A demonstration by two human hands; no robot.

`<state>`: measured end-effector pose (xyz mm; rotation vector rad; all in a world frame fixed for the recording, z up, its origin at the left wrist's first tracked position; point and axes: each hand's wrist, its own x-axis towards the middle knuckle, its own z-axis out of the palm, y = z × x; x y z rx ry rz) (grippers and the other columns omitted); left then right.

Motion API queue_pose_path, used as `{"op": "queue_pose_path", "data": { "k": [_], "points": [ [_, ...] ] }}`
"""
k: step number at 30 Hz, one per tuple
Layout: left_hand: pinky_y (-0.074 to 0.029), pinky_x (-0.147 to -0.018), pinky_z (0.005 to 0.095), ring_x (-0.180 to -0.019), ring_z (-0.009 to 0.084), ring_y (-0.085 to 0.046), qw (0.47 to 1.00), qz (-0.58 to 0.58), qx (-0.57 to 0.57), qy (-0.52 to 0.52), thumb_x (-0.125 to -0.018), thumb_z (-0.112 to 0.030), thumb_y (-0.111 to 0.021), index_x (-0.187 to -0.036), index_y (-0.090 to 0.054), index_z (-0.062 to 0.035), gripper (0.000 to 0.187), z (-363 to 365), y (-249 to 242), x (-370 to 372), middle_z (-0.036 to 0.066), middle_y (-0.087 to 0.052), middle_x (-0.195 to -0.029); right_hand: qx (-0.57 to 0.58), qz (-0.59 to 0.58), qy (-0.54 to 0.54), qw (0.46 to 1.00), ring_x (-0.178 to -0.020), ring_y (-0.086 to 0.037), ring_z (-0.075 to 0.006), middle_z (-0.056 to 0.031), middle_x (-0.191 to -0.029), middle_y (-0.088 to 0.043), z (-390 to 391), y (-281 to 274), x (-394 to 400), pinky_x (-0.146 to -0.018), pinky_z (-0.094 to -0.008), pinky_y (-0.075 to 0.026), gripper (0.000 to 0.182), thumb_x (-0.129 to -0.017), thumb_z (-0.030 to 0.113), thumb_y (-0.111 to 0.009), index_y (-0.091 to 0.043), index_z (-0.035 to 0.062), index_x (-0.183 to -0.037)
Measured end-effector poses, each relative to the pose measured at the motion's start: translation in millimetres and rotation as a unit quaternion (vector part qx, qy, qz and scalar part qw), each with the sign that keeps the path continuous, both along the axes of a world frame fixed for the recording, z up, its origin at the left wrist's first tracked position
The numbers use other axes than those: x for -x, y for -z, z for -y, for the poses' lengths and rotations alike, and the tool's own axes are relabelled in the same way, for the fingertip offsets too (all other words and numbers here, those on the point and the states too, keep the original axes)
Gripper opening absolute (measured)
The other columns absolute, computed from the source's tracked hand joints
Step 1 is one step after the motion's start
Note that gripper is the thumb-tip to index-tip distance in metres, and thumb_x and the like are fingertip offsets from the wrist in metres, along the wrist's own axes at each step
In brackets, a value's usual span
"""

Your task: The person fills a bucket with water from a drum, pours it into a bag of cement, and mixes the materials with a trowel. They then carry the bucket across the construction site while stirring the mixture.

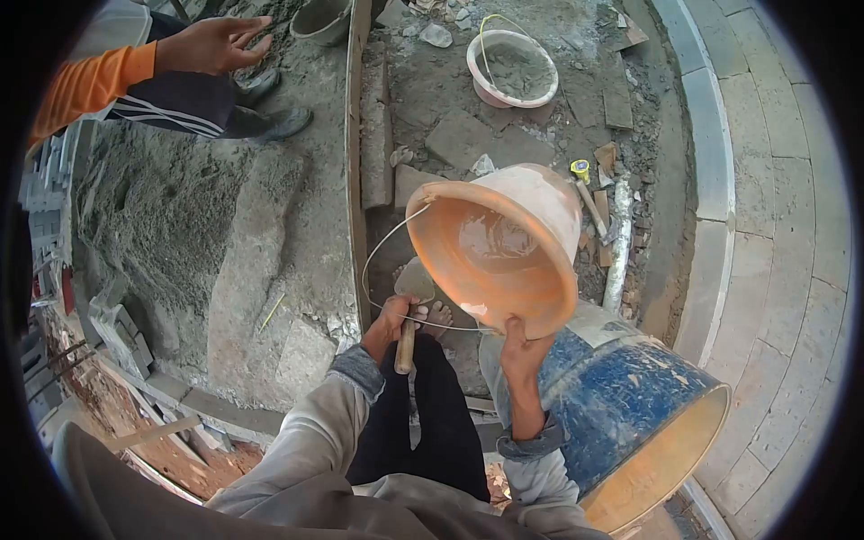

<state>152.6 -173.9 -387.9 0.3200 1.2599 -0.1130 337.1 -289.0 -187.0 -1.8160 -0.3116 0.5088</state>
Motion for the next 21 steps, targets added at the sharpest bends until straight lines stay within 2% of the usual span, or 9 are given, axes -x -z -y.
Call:
{"op": "queue_pose_path", "data": {
  "k": [4,6,9,12,14,16,17,20,21],
  "points": [
    [-0.047,-0.05,0.0317,-0.057,0.0159,-0.059,0.996,-0.081,-0.046,0.001,-0.088,-0.021,-0.06,-0.079,-0.062,-0.0068,0.017,9,91,-23,0.006,-0.061,-0.068,0.104,0.08,0.02,0.991,-0.092,-0.059,-0.0161,-0.0108,-0.101,-0.061,15,63,7,-0.083,-0.0278,-0.046,0.029,-0.083,-0.003,-0.055,-0.054,-0.0096,-0.111],
    [-0.046,-0.048,0.0317,-0.055,0.0157,-0.059,0.989,-0.124,-0.078,0.011,-0.087,-0.023,-0.064,-0.074,-0.062,-0.007,0.021,12,121,-38,0.005,-0.061,-0.067,0.115,0.061,0.041,0.991,-0.088,-0.06,-0.016,-0.0107,-0.098,-0.062,28,109,5,-0.08,-0.0277,-0.047,0.025,-0.082,-0.003,-0.054,-0.056,-0.0091,-0.106],
    [-0.043,-0.041,0.0307,-0.05,0.016,-0.057,0.985,0.029,-0.165,-0.025,-0.087,-0.027,-0.068,-0.067,-0.059,-0.0074,0.029,30,223,-37,0.004,-0.062,-0.067,0.06,-0.032,0.096,0.993,-0.089,-0.059,-0.0151,-0.0106,-0.101,-0.062,59,190,-6,-0.078,-0.0277,-0.048,0.026,-0.082,-0.004,-0.054,-0.055,-0.0082,-0.107],
    [-0.044,-0.049,0.0356,-0.05,0.0144,-0.051,0.989,0.032,-0.146,-0.013,-0.085,-0.031,-0.069,-0.079,-0.058,0.0015,0.035,14,213,-47,0.005,-0.057,-0.064,-0.004,-0.137,0.126,0.983,-0.091,-0.059,-0.0143,-0.0099,-0.103,-0.061,83,225,-25,-0.079,-0.0272,-0.048,0.029,-0.082,-0.004,-0.055,-0.054,-0.0072,-0.11],
    [-0.046,-0.05,0.0339,-0.049,0.0154,-0.055,0.983,-0.094,-0.156,-0.031,-0.083,-0.03,-0.071,-0.084,-0.055,0.0037,0.037,24,250,-47,0.008,-0.059,-0.066,-0.016,-0.164,0.124,0.978,-0.092,-0.059,-0.0143,-0.0097,-0.104,-0.061,89,232,-27,-0.08,-0.0271,-0.048,0.029,-0.082,-0.003,-0.055,-0.054,-0.0069,-0.111],
    [-0.047,-0.05,0.0326,-0.048,0.0158,-0.056,0.986,-0.118,-0.115,0.012,-0.082,-0.03,-0.073,-0.089,-0.055,0.0045,0.039,8,222,-44,0.009,-0.06,-0.067,-0.003,-0.156,0.109,0.982,-0.093,-0.06,-0.0149,-0.0102,-0.105,-0.061,92,229,-23,-0.082,-0.0273,-0.048,0.029,-0.082,-0.002,-0.054,-0.054,-0.0071,-0.111],
    [-0.044,-0.037,0.0308,-0.04,0.0151,-0.053,0.976,-0.132,-0.171,-0.009,-0.087,-0.03,-0.07,-0.065,-0.058,-0.0044,0.036,17,229,-45,0.005,-0.055,-0.053,0.041,-0.125,0.074,0.989,-0.093,-0.06,-0.0156,-0.0111,-0.105,-0.062,96,231,-20,-0.083,-0.0279,-0.048,0.028,-0.083,-0.002,-0.054,-0.054,-0.0078,-0.111],
    [-0.043,-0.036,0.0288,-0.039,0.0145,-0.051,0.985,-0.103,-0.135,0.001,-0.088,-0.03,-0.068,-0.066,-0.059,-0.0037,0.036,20,229,-39,0.005,-0.055,-0.054,0.165,-0.022,0.01,0.986,-0.095,-0.061,-0.0172,-0.0132,-0.107,-0.062,103,228,-2,-0.085,-0.0297,-0.047,0.028,-0.084,-0.002,-0.053,-0.054,-0.0096,-0.111],
    [-0.04,-0.032,0.0261,-0.038,0.0145,-0.05,0.97,-0.153,-0.182,0.053,-0.091,-0.033,-0.063,-0.069,-0.06,-0.0016,0.039,19,219,-41,0.006,-0.057,-0.056,0.201,0.014,0.012,0.979,-0.095,-0.061,-0.0175,-0.0134,-0.107,-0.062,99,228,9,-0.084,-0.0301,-0.047,0.028,-0.084,-0.002,-0.052,-0.054,-0.0101,-0.111]
  ]
}}
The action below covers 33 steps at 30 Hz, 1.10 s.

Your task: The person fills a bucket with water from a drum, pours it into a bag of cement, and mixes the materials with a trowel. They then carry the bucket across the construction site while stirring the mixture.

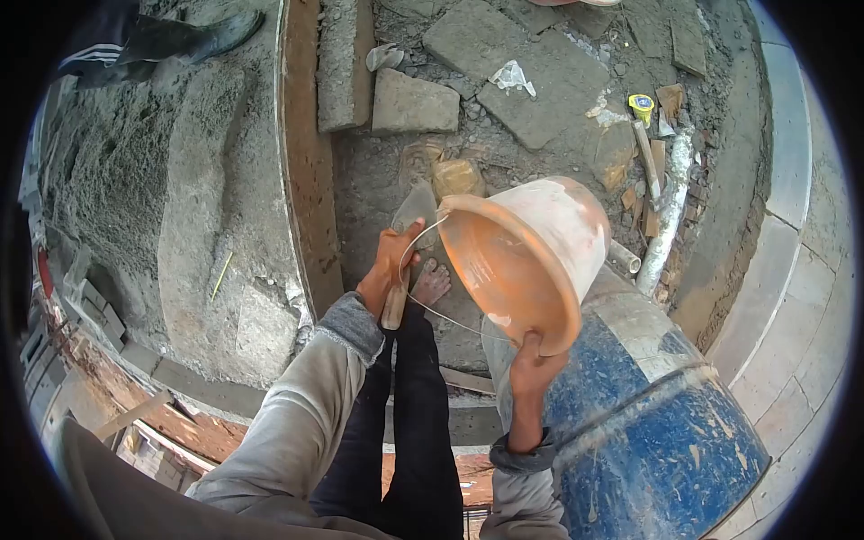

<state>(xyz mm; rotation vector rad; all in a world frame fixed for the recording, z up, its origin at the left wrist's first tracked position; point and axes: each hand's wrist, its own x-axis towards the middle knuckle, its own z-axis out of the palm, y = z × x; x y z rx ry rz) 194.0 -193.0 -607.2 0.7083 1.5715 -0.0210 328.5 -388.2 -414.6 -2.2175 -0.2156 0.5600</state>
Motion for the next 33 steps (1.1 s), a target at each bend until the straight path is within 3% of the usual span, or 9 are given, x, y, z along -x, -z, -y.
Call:
{"op": "queue_pose_path", "data": {
  "k": [5,11,14,17,21,25,27,30,33],
  "points": [
    [-0.049,-0.049,0.0361,-0.058,0.0204,-0.057,0.995,0.033,0.066,-0.072,-0.087,-0.052,-0.062,-0.085,-0.059,0.0047,0.057,9,29,2,0.014,-0.061,-0.077,0.038,0.038,0.014,0.998,-0.094,-0.061,-0.0185,-0.0126,-0.104,-0.064,-3,12,19,-0.084,-0.0312,-0.048,0.029,-0.085,-0.002,-0.051,-0.055,-0.0111,-0.112],
    [-0.053,-0.066,0.0411,-0.097,0.0245,-0.061,0.99,-0.081,-0.025,0.116,-0.096,-0.05,-0.048,-0.105,-0.061,0.0067,0.059,6,3,-4,0.022,-0.062,-0.105,-0.081,-0.223,0.197,0.951,-0.085,-0.06,-0.0154,-0.0094,-0.097,-0.063,13,24,1,-0.079,-0.029,-0.048,0.022,-0.085,0.0,-0.052,-0.056,-0.0088,-0.105],
    [-0.05,-0.057,0.0373,-0.091,0.0249,-0.062,0.993,-0.025,0.08,-0.086,-0.096,-0.05,-0.048,-0.117,-0.058,0.0078,0.063,12,16,4,0.02,-0.063,-0.108,-0.103,-0.192,0.136,0.966,-0.087,-0.059,-0.0144,-0.0097,-0.099,-0.062,26,21,3,-0.079,-0.0287,-0.048,0.023,-0.085,0.001,-0.053,-0.055,-0.008,-0.105],
    [-0.052,-0.066,0.037,-0.098,0.0265,-0.063,0.987,0.063,0.113,0.099,-0.097,-0.047,-0.047,-0.113,-0.063,0.0053,0.057,21,33,27,0.022,-0.063,-0.113,-0.04,-0.085,0.064,0.993,-0.095,-0.06,-0.0174,-0.0139,-0.107,-0.061,28,25,13,-0.084,-0.0311,-0.048,0.03,-0.086,0.0,-0.054,-0.053,-0.0099,-0.114],
    [-0.051,-0.08,0.0343,-0.107,0.0222,-0.059,0.958,0.108,-0.053,0.261,-0.093,-0.021,-0.057,-0.12,-0.056,0.0036,0.037,68,129,71,0.011,-0.063,-0.117,0.04,0.059,-0.028,0.997,-0.106,-0.059,-0.0208,-0.018,-0.118,-0.059,10,24,40,-0.09,-0.0331,-0.047,0.039,-0.087,-0.001,-0.055,-0.047,-0.0124,-0.124],
    [-0.044,-0.097,0.0351,-0.12,0.0213,-0.052,0.956,-0.059,-0.204,0.201,-0.095,-0.025,-0.055,-0.125,-0.051,0.0061,0.044,56,92,46,0.01,-0.06,-0.126,0.035,0.132,-0.064,0.989,-0.102,-0.06,-0.0204,-0.0164,-0.115,-0.061,-19,20,45,-0.09,-0.0325,-0.047,0.038,-0.088,0.0,-0.055,-0.047,-0.0134,-0.122],
    [-0.042,-0.1,0.0357,-0.124,0.022,-0.049,0.931,-0.091,-0.229,0.269,-0.094,-0.028,-0.058,-0.131,-0.045,0.0067,0.052,54,97,46,0.011,-0.056,-0.131,0.063,0.007,-0.038,0.997,-0.097,-0.062,-0.0201,-0.0144,-0.11,-0.062,3,35,36,-0.088,-0.0326,-0.048,0.033,-0.087,0.0,-0.054,-0.05,-0.0125,-0.118],
    [-0.038,-0.104,0.0351,-0.13,0.0249,-0.044,0.958,-0.077,-0.103,0.256,-0.087,-0.032,-0.068,-0.139,-0.038,0.0047,0.07,55,111,56,0.017,-0.045,-0.141,0.005,-0.12,0.076,0.99,-0.09,-0.062,-0.0186,-0.0113,-0.103,-0.063,24,57,21,-0.084,-0.0318,-0.049,0.026,-0.087,0.0,-0.053,-0.054,-0.0107,-0.11],
    [-0.028,-0.113,0.0338,-0.137,0.0265,-0.035,0.992,0.042,0.101,0.064,-0.078,-0.038,-0.078,-0.144,-0.034,0.0022,0.089,33,45,53,0.02,-0.028,-0.153,-0.066,-0.199,0.185,0.96,-0.089,-0.061,-0.0153,-0.0097,-0.101,-0.063,21,60,14,-0.079,-0.0289,-0.049,0.019,-0.088,0.001,-0.052,-0.057,-0.0088,-0.104]
  ]
}}
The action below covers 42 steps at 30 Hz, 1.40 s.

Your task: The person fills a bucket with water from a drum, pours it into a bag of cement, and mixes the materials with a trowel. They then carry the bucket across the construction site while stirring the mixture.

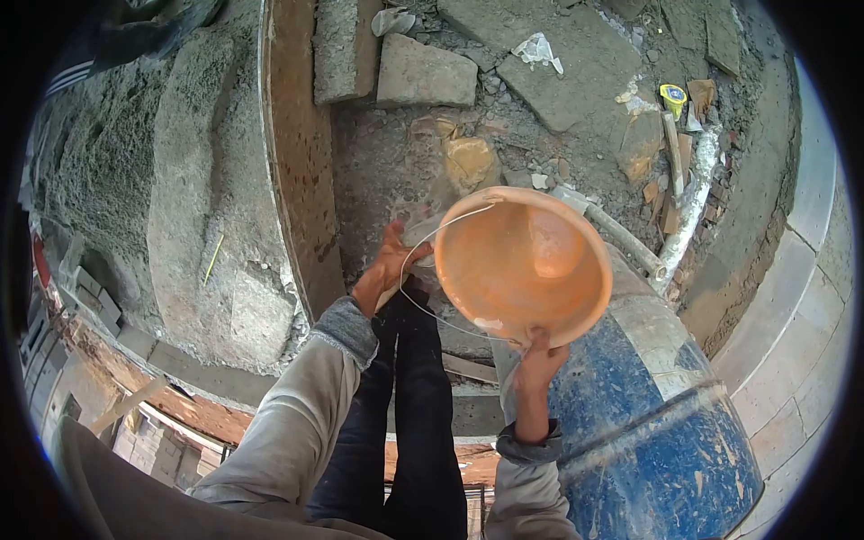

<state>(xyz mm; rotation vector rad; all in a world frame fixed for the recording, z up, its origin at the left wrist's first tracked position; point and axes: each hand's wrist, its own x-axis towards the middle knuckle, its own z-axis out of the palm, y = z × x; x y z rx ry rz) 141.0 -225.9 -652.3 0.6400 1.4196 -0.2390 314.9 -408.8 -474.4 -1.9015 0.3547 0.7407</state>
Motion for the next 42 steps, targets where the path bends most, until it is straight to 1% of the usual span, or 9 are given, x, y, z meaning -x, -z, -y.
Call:
{"op": "queue_pose_path", "data": {
  "k": [4,9,12,16,20,25,35,38,42],
  "points": [
    [-0.044,-0.1,0.0404,-0.126,0.0276,-0.047,0.99,0.111,-0.07,0.057,-0.075,-0.038,-0.081,-0.135,-0.042,0.0066,0.084,8,17,21,0.026,-0.045,-0.135,0.018,0.054,-0.094,0.994,-0.092,-0.061,-0.0158,-0.0113,-0.104,-0.063,6,2,0,-0.083,-0.0292,-0.048,0.024,-0.088,0.0,-0.051,-0.056,-0.0091,-0.109],
    [-0.049,-0.093,0.0422,-0.108,0.0324,-0.062,0.998,-0.062,0.027,0.02,-0.084,-0.032,-0.072,-0.12,-0.052,0.0089,0.058,-5,-11,20,0.024,-0.063,-0.114,0.094,0.167,-0.19,0.963,-0.098,-0.06,-0.0183,-0.0133,-0.108,-0.063,-3,4,27,-0.087,-0.0314,-0.047,0.028,-0.088,-0.001,-0.05,-0.055,-0.0101,-0.115],
    [-0.05,-0.09,0.0424,-0.105,0.0333,-0.063,0.989,-0.139,0.036,0.044,-0.08,-0.034,-0.074,-0.113,-0.054,0.009,0.058,-21,-17,15,0.025,-0.064,-0.11,0.11,0.218,-0.217,0.945,-0.099,-0.059,-0.0183,-0.0133,-0.107,-0.063,-11,5,37,-0.087,-0.0319,-0.047,0.027,-0.089,-0.001,-0.051,-0.056,-0.0107,-0.113],
    [-0.051,-0.087,0.0412,-0.101,0.0333,-0.065,0.964,-0.096,-0.204,0.143,-0.077,-0.029,-0.074,-0.109,-0.058,0.0062,0.05,11,33,49,0.023,-0.067,-0.101,0.077,0.117,-0.17,0.975,-0.093,-0.059,-0.016,-0.011,-0.102,-0.064,-14,5,33,-0.082,-0.0307,-0.048,0.022,-0.087,0.001,-0.053,-0.057,-0.0106,-0.106],
    [-0.048,-0.071,0.0353,-0.08,0.0235,-0.06,0.973,-0.069,-0.217,0.042,-0.076,-0.024,-0.075,-0.098,-0.056,0.0049,0.041,-18,3,36,0.014,-0.064,-0.085,-0.034,-0.015,-0.028,0.999,-0.089,-0.058,-0.0129,-0.0093,-0.101,-0.064,2,9,14,-0.079,-0.0278,-0.047,0.021,-0.086,0.005,-0.057,-0.059,-0.006,-0.104],
    [-0.044,-0.061,0.0344,-0.066,0.0186,-0.054,0.971,-0.073,-0.23,-0.004,-0.074,-0.025,-0.076,-0.084,-0.051,0.0018,0.038,-59,-37,34,0.009,-0.059,-0.072,0.022,0.043,-0.088,0.995,-0.086,-0.058,-0.0139,-0.0077,-0.097,-0.064,-21,-30,-3,-0.077,-0.0281,-0.047,0.019,-0.086,0.006,-0.056,-0.059,-0.0074,-0.1],
    [-0.045,-0.06,0.0322,-0.067,0.0156,-0.055,0.969,-0.063,-0.238,-0.004,-0.074,-0.023,-0.077,-0.09,-0.053,0.0013,0.038,-86,-29,45,0.007,-0.059,-0.076,-0.013,0.097,-0.047,0.994,-0.085,-0.06,-0.0136,-0.0064,-0.098,-0.063,-50,-19,-12,-0.075,-0.0283,-0.049,0.018,-0.087,0.006,-0.059,-0.059,-0.0055,-0.102],
    [-0.047,-0.061,0.0326,-0.067,0.0157,-0.055,0.973,-0.038,-0.224,-0.043,-0.075,-0.024,-0.077,-0.092,-0.053,0.0013,0.039,-88,-56,44,0.008,-0.06,-0.08,-0.032,0.115,-0.093,0.988,-0.084,-0.06,-0.0139,-0.0072,-0.099,-0.064,-58,-17,-8,-0.074,-0.0289,-0.049,0.022,-0.089,0.008,-0.059,-0.058,-0.0068,-0.105],
    [-0.047,-0.063,0.0329,-0.069,0.0161,-0.056,0.981,-0.03,-0.185,-0.04,-0.076,-0.023,-0.077,-0.095,-0.053,0.0011,0.039,-96,-66,42,0.008,-0.061,-0.083,0.05,0.158,-0.247,0.955,-0.105,-0.06,-0.022,-0.0192,-0.116,-0.061,-51,5,3,-0.088,-0.0312,-0.047,0.041,-0.085,-0.002,-0.056,-0.049,-0.0093,-0.125]
  ]
}}
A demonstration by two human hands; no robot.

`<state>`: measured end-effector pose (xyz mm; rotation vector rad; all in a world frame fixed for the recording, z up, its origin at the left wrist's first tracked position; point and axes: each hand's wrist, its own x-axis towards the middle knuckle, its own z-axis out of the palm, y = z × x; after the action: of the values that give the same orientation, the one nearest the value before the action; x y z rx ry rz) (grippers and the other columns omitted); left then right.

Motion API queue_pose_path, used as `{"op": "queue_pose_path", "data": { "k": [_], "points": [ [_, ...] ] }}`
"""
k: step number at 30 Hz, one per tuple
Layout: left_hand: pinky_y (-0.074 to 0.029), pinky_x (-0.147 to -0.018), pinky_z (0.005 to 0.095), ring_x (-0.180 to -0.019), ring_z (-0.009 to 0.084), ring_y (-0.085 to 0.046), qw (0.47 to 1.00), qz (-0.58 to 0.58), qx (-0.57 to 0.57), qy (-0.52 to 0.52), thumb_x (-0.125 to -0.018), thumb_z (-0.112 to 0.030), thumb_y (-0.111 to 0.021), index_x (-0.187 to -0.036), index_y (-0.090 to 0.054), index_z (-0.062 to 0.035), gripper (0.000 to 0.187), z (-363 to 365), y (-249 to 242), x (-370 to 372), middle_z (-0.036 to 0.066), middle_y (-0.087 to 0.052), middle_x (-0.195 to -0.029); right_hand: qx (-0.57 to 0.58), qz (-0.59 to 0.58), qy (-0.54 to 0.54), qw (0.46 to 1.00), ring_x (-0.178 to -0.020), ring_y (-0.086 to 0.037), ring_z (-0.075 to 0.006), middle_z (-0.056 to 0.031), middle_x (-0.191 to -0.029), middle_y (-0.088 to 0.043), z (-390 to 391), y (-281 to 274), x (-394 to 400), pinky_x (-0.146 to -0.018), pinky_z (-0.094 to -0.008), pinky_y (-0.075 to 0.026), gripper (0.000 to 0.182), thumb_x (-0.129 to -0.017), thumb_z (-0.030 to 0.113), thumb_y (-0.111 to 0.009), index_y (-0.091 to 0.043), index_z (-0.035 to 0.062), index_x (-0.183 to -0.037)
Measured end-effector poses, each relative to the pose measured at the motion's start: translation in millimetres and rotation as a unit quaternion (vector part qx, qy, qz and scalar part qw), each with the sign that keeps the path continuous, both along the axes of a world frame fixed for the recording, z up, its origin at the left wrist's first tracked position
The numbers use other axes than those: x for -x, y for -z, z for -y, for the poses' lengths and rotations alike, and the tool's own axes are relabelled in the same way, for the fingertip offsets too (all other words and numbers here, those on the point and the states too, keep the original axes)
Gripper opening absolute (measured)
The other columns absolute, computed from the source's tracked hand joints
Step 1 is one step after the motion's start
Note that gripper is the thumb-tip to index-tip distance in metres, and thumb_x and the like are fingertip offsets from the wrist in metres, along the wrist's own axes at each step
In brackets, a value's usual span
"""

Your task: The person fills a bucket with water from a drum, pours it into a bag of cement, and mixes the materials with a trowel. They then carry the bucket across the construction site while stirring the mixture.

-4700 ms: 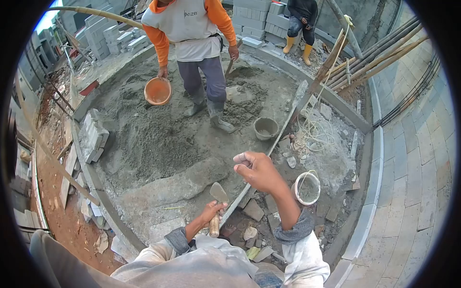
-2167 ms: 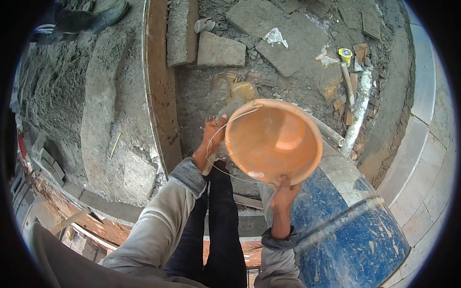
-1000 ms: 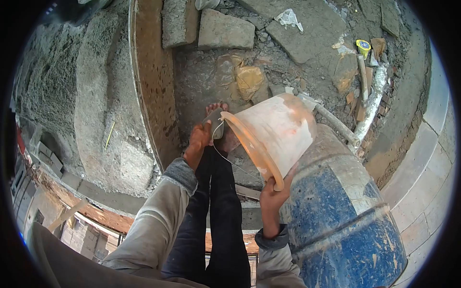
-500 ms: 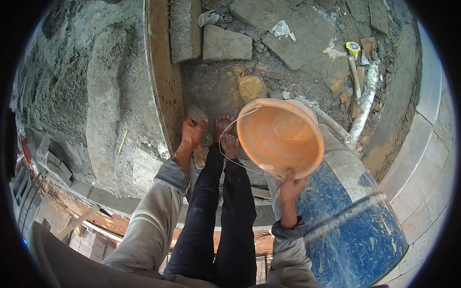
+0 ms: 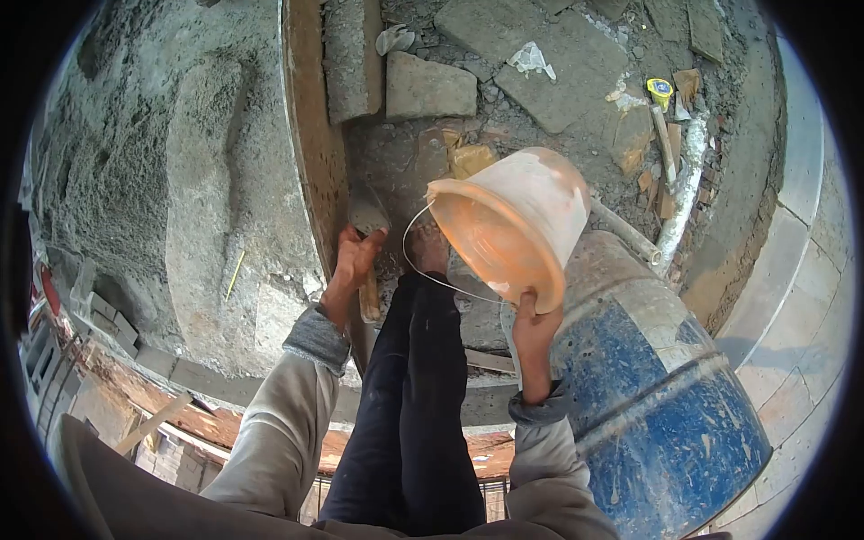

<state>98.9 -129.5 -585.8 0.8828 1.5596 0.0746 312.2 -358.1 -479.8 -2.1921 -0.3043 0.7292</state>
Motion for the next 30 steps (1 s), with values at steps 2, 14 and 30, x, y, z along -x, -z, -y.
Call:
{"op": "queue_pose_path", "data": {
  "k": [2,14,30],
  "points": [
    [-0.047,-0.064,0.0329,-0.07,0.0162,-0.055,1.0,0.004,0.01,-0.008,-0.077,-0.022,-0.076,-0.098,-0.054,0.0013,0.039,7,-5,7,0.008,-0.061,-0.085,0.057,0.046,-0.074,0.995,-0.114,-0.057,-0.0298,-0.0263,-0.126,-0.055,-8,8,20,-0.094,-0.0346,-0.046,0.058,-0.08,-0.007,-0.056,-0.039,-0.0095,-0.135],
    [-0.048,-0.064,0.0326,-0.068,0.0157,-0.055,0.999,-0.036,-0.008,0.036,-0.079,-0.02,-0.074,-0.101,-0.056,-0.0006,0.034,16,-2,18,0.006,-0.062,-0.085,-0.03,0.18,-0.071,0.981,-0.131,-0.044,-0.0398,-0.0314,-0.142,-0.039,-3,1,39,-0.102,-0.0404,-0.042,0.071,-0.084,0.001,-0.061,-0.026,-0.0082,-0.145],
    [-0.041,-0.041,0.0268,-0.044,0.0108,-0.051,0.989,0.073,-0.066,0.114,-0.077,-0.011,-0.074,-0.071,-0.056,-0.0086,0.018,34,-140,-69,0.0,-0.057,-0.06,-0.487,-0.031,0.467,0.737,-0.104,-0.061,-0.0231,-0.0089,-0.119,-0.059,33,-411,-101,-0.088,-0.0409,-0.053,0.044,-0.088,0.013,-0.061,-0.046,0.0039,-0.128]
  ]
}}
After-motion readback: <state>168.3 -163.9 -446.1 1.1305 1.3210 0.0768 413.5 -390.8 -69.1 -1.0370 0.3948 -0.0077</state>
